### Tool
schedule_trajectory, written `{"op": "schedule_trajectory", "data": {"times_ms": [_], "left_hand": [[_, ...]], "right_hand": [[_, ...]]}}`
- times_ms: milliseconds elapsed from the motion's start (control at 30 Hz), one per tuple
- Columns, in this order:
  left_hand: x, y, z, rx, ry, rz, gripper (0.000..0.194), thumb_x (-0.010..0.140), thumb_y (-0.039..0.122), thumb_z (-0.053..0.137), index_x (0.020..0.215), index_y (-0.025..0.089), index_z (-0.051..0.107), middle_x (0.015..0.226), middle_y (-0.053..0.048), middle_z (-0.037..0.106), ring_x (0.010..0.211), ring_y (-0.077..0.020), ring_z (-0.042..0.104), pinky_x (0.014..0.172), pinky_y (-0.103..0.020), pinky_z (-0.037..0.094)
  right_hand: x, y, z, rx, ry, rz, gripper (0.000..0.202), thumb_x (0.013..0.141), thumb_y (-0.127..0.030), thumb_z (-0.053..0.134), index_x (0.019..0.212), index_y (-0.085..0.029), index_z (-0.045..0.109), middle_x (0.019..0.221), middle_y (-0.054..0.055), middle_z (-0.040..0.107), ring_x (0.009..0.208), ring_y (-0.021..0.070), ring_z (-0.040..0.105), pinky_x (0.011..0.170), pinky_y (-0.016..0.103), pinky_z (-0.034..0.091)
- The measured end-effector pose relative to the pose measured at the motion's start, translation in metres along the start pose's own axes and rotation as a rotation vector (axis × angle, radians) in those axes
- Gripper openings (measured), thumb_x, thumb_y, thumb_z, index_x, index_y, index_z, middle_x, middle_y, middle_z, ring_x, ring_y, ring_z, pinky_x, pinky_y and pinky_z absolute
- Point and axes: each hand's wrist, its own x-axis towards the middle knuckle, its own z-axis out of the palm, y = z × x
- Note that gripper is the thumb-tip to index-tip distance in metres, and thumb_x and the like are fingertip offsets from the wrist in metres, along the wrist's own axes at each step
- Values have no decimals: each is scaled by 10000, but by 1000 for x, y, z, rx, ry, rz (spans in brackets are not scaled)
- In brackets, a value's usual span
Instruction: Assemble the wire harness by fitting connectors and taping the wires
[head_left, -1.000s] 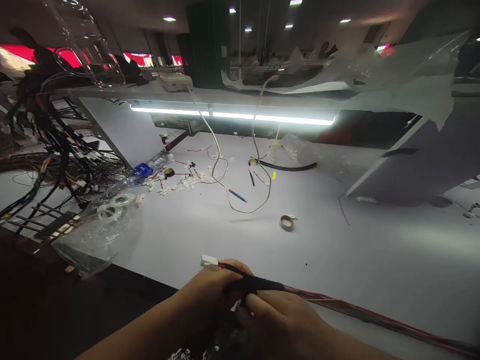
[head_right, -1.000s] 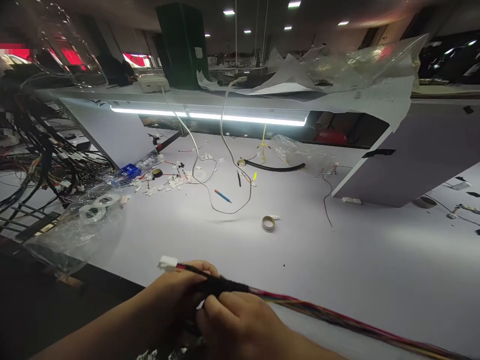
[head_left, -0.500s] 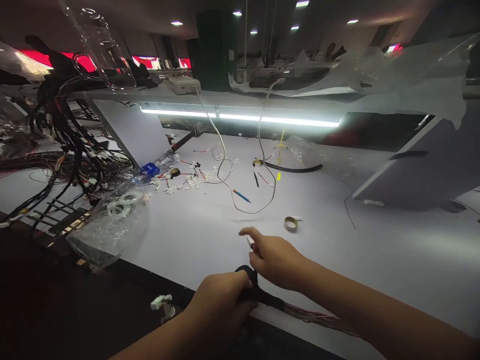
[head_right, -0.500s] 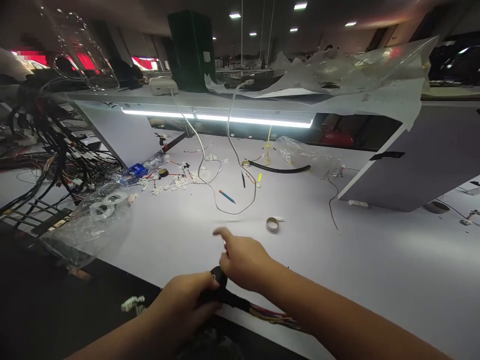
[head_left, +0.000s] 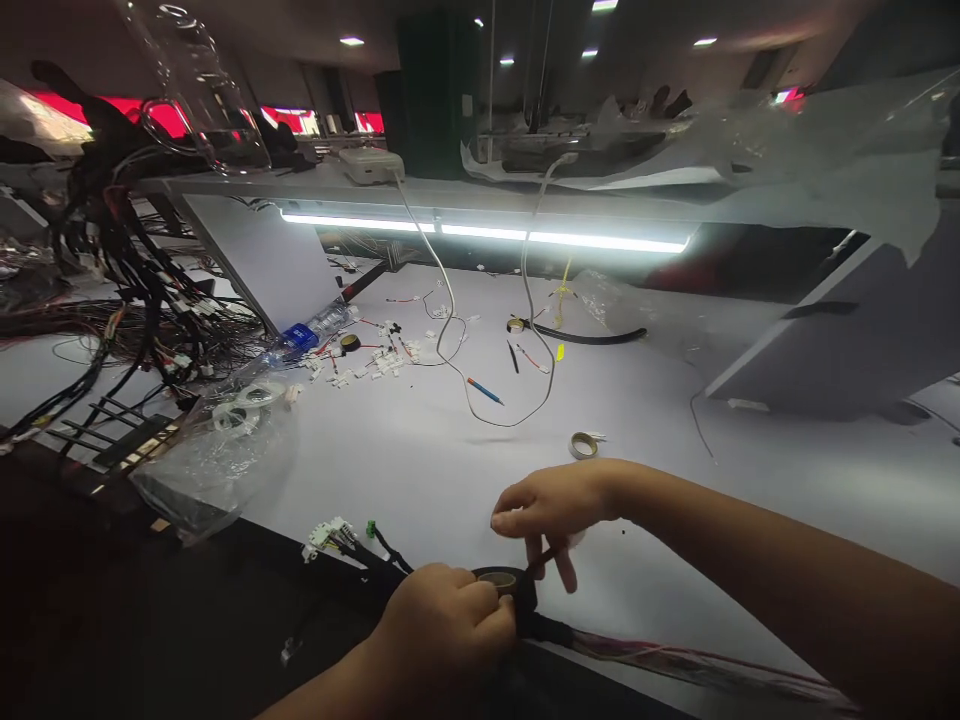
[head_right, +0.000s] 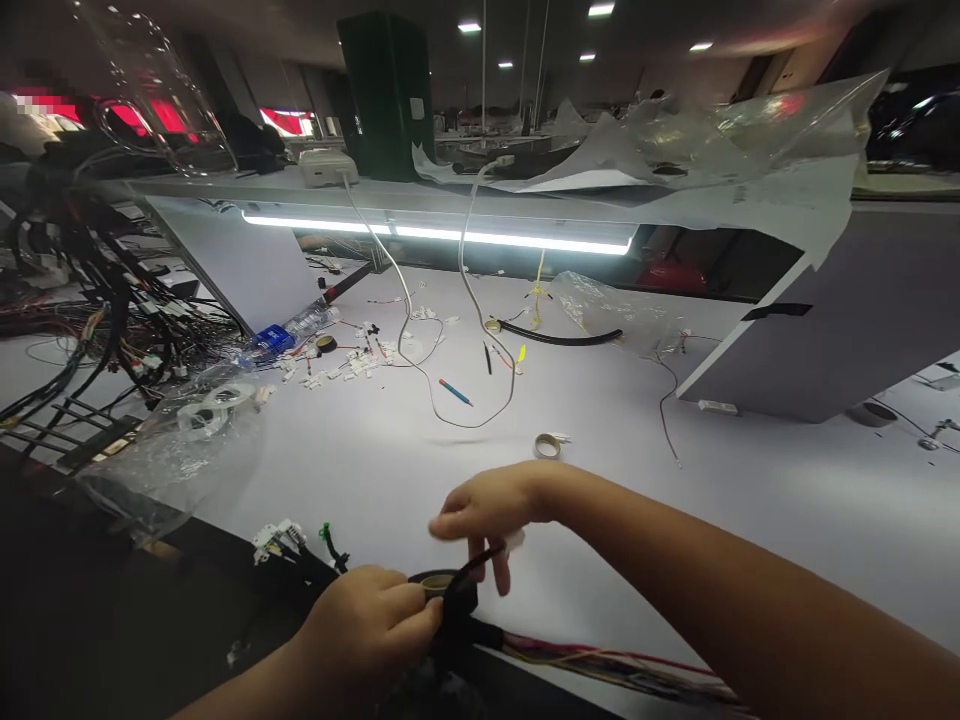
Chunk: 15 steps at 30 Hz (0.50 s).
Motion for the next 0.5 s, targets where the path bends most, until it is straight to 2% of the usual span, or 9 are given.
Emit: {"op": "schedule_trajectory", "data": {"times_ms": [67, 133, 200, 233, 300, 367, 433, 500], "left_hand": [[-2, 0, 3, 54, 37, 48, 157, 847, 159, 502, 908, 203, 640, 531, -6, 565, 459, -137, 456, 465, -273, 184], [-2, 1, 1, 111, 82, 80, 158, 841, 129, 510, 862, 200, 650, 512, 0, 563, 448, -133, 468, 458, -274, 205], [-2, 3, -2, 134, 108, 80, 162, 826, 98, 523, 839, 190, 655, 512, 4, 572, 441, -130, 487, 453, -278, 228], [-2, 4, -4, 126, 112, 71, 163, 819, 92, 525, 844, 182, 658, 513, 4, 575, 436, -131, 493, 450, -281, 236], [-4, 5, -7, 60, 74, 29, 165, 816, 107, 523, 885, 172, 659, 543, -6, 594, 454, -145, 521, 452, -286, 254], [-8, 6, -7, -67, 14, -52, 176, 824, 139, 517, 933, 181, 648, 619, -26, 633, 517, -171, 568, 475, -289, 292], [-13, 4, -4, -208, -27, -133, 213, 845, 150, 498, 1017, 189, 619, 752, -56, 681, 627, -201, 619, 532, -299, 348], [-19, 2, 2, -294, -20, -192, 243, 879, 150, 464, 1093, 174, 576, 850, -86, 701, 709, -221, 642, 590, -311, 382]], "right_hand": [[12, -1, 1, -40, -44, 158, 372, 942, -363, 399, 1222, -148, 518, 602, 7, 660, 563, 193, 652, 835, 396, 450], [28, 2, 7, -67, -141, 232, 348, 933, -346, 435, 1197, -138, 528, 555, 3, 638, 537, 204, 653, 813, 404, 466], [42, 6, 14, 87, -218, 161, 368, 914, -366, 487, 1225, -170, 501, 616, -2, 652, 547, 187, 659, 770, 366, 489], [46, 8, 16, 199, -204, 106, 394, 891, -368, 528, 1241, -192, 482, 668, -5, 659, 559, 172, 660, 745, 338, 497], [48, 10, 18, 386, -89, 22, 482, 801, -342, 642, 1235, -220, 474, 775, 0, 658, 596, 155, 660, 681, 290, 494], [45, 7, 16, 425, 58, -19, 523, 711, -310, 710, 1185, -232, 502, 881, 14, 649, 650, 158, 660, 609, 254, 469], [39, -2, 12, 272, 190, -70, 504, 683, -304, 709, 1150, -242, 529, 936, 24, 641, 703, 180, 652, 586, 262, 451], [32, -15, 12, -41, 355, -146, 443, 701, -296, 671, 1126, -245, 559, 887, 20, 646, 741, 208, 634, 687, 342, 464]]}}
